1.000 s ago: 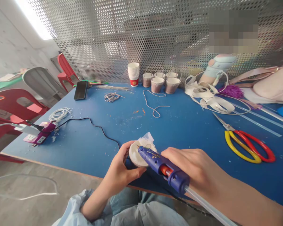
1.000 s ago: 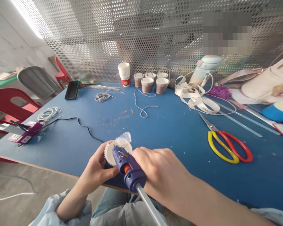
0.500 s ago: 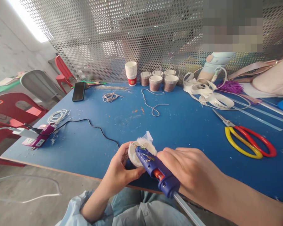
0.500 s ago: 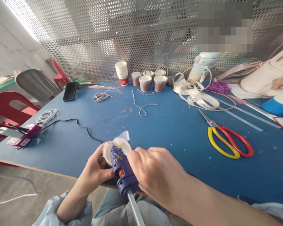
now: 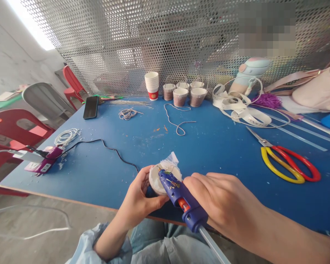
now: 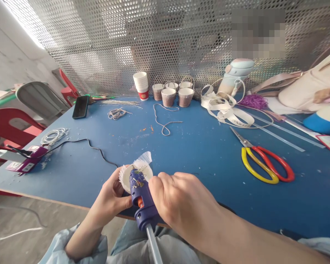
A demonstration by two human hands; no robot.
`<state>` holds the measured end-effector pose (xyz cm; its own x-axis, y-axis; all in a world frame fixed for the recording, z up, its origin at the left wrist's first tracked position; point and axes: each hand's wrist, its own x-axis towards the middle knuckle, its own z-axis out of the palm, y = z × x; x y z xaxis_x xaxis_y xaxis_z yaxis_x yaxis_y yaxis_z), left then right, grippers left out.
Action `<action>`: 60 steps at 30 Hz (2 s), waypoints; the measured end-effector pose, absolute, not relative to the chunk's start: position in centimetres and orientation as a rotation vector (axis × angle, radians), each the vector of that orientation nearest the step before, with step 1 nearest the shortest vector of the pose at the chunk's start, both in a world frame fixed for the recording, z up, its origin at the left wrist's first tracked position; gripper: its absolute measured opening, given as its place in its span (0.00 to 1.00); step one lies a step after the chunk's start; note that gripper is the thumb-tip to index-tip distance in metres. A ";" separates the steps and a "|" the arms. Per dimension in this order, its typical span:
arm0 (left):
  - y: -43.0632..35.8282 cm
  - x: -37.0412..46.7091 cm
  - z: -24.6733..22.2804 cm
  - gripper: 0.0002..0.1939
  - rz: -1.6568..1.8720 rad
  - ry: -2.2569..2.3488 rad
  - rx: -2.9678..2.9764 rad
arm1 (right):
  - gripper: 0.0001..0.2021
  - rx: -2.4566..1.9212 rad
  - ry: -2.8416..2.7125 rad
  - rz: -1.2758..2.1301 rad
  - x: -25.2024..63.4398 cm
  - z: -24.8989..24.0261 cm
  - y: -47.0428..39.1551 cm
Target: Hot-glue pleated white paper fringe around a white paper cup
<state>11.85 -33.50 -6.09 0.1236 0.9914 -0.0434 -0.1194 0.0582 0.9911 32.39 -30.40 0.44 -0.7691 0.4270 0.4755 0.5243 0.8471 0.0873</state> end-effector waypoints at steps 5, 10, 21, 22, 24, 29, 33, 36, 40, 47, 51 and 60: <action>-33.5 11.8 -6.2 0.33 1.148 1.033 1.117 | 0.15 -0.673 -2.586 -0.222 32.5 -0.1 -30.0; -33.4 11.8 -6.3 0.33 1.145 1.049 1.102 | 0.13 -0.649 -2.596 -0.183 32.6 -0.1 -29.8; -33.5 11.7 -6.1 0.31 1.134 1.019 1.111 | 0.13 -0.635 -2.586 -0.147 32.6 0.2 -29.8; -33.5 11.7 -6.1 0.31 1.135 1.013 1.114 | 0.13 -0.634 -2.592 -0.152 32.5 0.1 -29.8; -33.5 11.7 -6.0 0.31 1.134 1.004 1.113 | 0.13 -0.633 -2.579 -0.172 32.4 0.0 -29.8; -33.6 11.7 -6.1 0.30 1.126 1.012 1.112 | 0.14 -0.638 -2.569 -0.241 32.4 0.1 -30.0; -33.6 11.7 -6.2 0.31 1.129 1.005 1.113 | 0.15 -0.646 -2.590 -0.196 32.7 0.4 -30.2; -33.6 11.6 -6.1 0.31 1.126 0.999 1.109 | 0.14 -0.628 -2.597 -0.130 32.6 0.2 -30.1; -33.6 11.6 -5.9 0.30 1.117 0.983 1.110 | 0.14 -0.626 -2.577 -0.122 32.4 -0.1 -30.0; -33.6 11.5 -6.3 0.30 1.119 0.981 1.110 | 0.16 -0.628 -2.548 -0.150 32.5 -0.1 -30.1; -33.6 11.4 -6.3 0.29 1.117 0.968 1.118 | 0.14 -0.632 -2.581 -0.068 32.5 -0.1 -30.1; -33.6 11.5 -6.3 0.30 1.127 0.980 1.117 | 0.14 -0.661 -2.578 -0.088 32.6 0.1 -30.4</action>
